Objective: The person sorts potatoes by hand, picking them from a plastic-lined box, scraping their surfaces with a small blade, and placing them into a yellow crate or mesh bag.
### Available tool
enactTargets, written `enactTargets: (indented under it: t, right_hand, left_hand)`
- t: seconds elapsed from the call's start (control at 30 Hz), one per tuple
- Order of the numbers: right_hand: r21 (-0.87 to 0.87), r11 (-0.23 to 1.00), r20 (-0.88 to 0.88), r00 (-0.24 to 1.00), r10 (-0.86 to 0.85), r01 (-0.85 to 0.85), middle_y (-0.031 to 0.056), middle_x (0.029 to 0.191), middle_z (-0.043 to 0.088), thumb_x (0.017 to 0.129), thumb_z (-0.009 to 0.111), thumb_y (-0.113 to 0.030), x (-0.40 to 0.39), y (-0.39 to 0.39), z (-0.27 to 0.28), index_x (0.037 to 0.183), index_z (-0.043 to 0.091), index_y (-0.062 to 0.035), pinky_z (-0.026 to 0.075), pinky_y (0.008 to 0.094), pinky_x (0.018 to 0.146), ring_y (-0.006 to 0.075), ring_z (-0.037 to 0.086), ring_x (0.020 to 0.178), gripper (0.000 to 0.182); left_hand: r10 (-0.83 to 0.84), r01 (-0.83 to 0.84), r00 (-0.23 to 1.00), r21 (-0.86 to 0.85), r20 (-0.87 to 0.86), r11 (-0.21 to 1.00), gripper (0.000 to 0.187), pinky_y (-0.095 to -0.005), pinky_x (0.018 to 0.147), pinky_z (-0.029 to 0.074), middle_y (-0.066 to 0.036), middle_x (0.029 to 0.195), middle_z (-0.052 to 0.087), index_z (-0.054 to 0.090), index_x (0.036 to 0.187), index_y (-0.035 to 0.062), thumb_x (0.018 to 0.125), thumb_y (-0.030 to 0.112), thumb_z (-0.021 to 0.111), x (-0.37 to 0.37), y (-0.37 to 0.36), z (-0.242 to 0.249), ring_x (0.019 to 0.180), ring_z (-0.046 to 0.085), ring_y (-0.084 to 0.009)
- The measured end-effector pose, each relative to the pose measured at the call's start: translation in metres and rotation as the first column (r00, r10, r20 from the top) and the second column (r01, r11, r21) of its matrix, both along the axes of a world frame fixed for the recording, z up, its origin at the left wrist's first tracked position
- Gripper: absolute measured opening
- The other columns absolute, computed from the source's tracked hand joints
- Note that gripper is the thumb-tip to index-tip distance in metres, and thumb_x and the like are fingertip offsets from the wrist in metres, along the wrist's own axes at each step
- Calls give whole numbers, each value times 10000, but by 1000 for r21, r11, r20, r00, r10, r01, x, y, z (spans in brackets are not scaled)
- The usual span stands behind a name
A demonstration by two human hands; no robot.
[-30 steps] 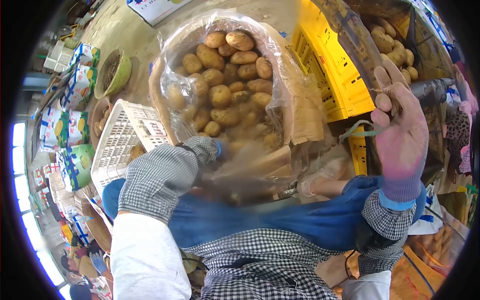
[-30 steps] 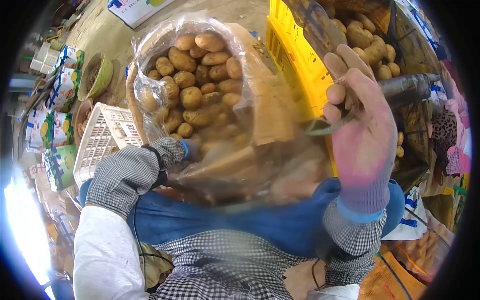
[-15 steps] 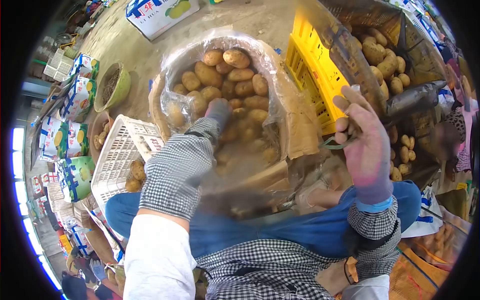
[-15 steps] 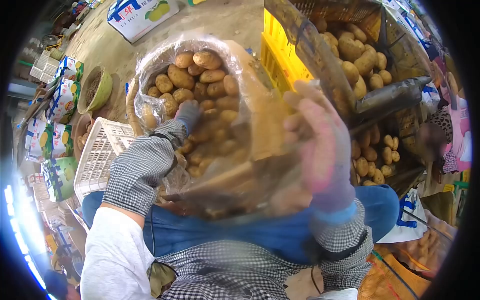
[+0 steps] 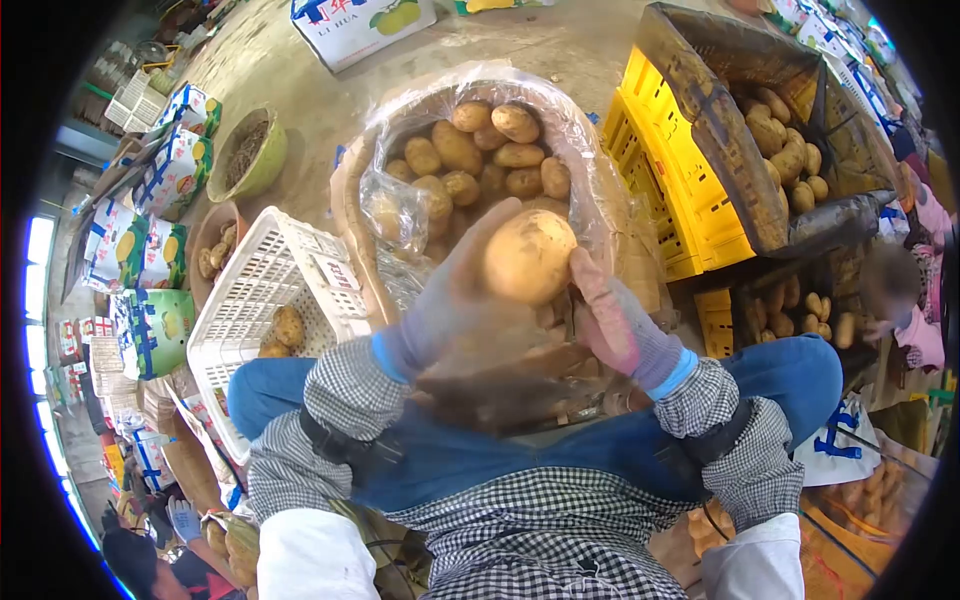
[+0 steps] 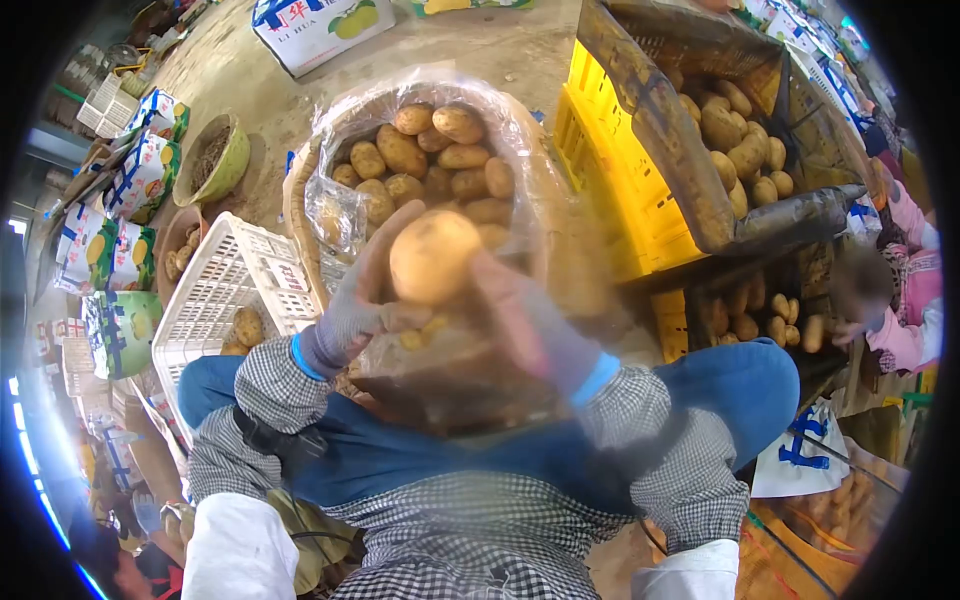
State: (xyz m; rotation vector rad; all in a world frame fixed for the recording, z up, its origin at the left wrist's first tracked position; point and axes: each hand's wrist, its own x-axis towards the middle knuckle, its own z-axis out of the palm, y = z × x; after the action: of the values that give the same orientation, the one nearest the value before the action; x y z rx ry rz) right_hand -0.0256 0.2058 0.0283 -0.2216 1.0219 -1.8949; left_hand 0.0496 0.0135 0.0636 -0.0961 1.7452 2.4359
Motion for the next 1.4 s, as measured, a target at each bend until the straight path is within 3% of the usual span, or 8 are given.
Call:
enactTargets:
  t: [0.33, 0.47, 0.6, 0.7, 0.77, 0.87, 1.2, 1.4]
  right_hand:
    - [108, 990, -394, 918, -39, 89, 99, 1354, 472, 726, 852, -222, 9, -11, 4, 1442, 300, 40, 418, 310, 1027, 175, 481, 1234, 941]
    - [93, 995, -284, 959, -18, 46, 105, 1362, 461, 686, 879, -242, 9, -13, 17, 1441, 298, 43, 407, 322, 1045, 189, 470, 1255, 994]
    - [134, 989, -367, 930, -8, 62, 116, 1349, 476, 648, 893, -271, 8, -17, 17, 1425, 322, 41, 423, 332, 1032, 203, 497, 1226, 1013]
    - [215, 956, -749, 662, 30, 201, 135, 1304, 522, 655, 878, -313, 8, -15, 0, 1382, 403, 32, 437, 345, 1011, 233, 527, 1195, 935]
    - [247, 886, -965, 184, 187, 393, 152, 1273, 550, 667, 864, -342, 11, -11, 6, 1344, 462, 26, 444, 354, 996, 259, 543, 1177, 869]
    - [175, 916, -983, 18, 181, 360, 179, 1238, 573, 727, 820, -347, 8, -8, 10, 1313, 505, 26, 442, 357, 986, 295, 551, 1166, 762]
    - [139, 926, -769, 628, -123, 352, 127, 1348, 562, 930, 506, 33, 18, -11, 12, 1364, 504, -37, 393, 310, 1056, 225, 478, 1304, 440]
    - [177, 943, -921, 385, 58, 282, 92, 1218, 649, 925, 551, -16, 24, -9, 5, 1366, 519, -83, 481, 233, 824, 140, 628, 1007, 447]
  left_hand:
    - [10, 4, 998, 204, -67, 979, 841, -307, 964, 458, -131, 1338, 476, 113, 1534, 92, 858, -16, 601, 37, -3, -25, 1127, 538, -182]
    - [-57, 61, 996, 41, -75, 997, 876, -340, 1080, 348, -105, 1479, 335, 84, 1537, 72, 901, 334, 626, 40, -15, -24, 1304, 407, -198]
    - [-48, 18, 994, 273, 103, 962, 885, -366, 1116, 321, -110, 1513, 297, 101, 1529, 52, 926, 500, 569, 36, -17, 6, 1354, 371, -220]
    - [7, -39, 985, -183, -175, 982, 842, -393, 1093, 367, -112, 1478, 349, 155, 1520, 77, 930, 564, 508, 30, -8, -21, 1326, 415, -236]
    - [66, -68, 998, 163, 16, 984, 677, -363, 1033, 428, -103, 1397, 429, 229, 1485, 83, 963, 382, 539, 31, 0, -20, 1248, 474, -205]
    - [-67, -13, 989, 523, 135, 852, 592, -366, 1012, 452, -102, 1354, 470, 280, 1458, 88, 986, 341, 532, 30, 2, -14, 1213, 502, -198]
    - [8, -34, 998, 428, 62, 903, 652, -450, 1063, 404, -72, 1432, 408, 261, 1486, 165, 974, 517, 459, 25, 9, -26, 1307, 440, -223]
    - [54, -92, 993, 422, 100, 902, 621, -470, 1106, 358, -73, 1442, 378, 236, 1489, 159, 988, 429, 485, 25, 10, -39, 1334, 395, -222]
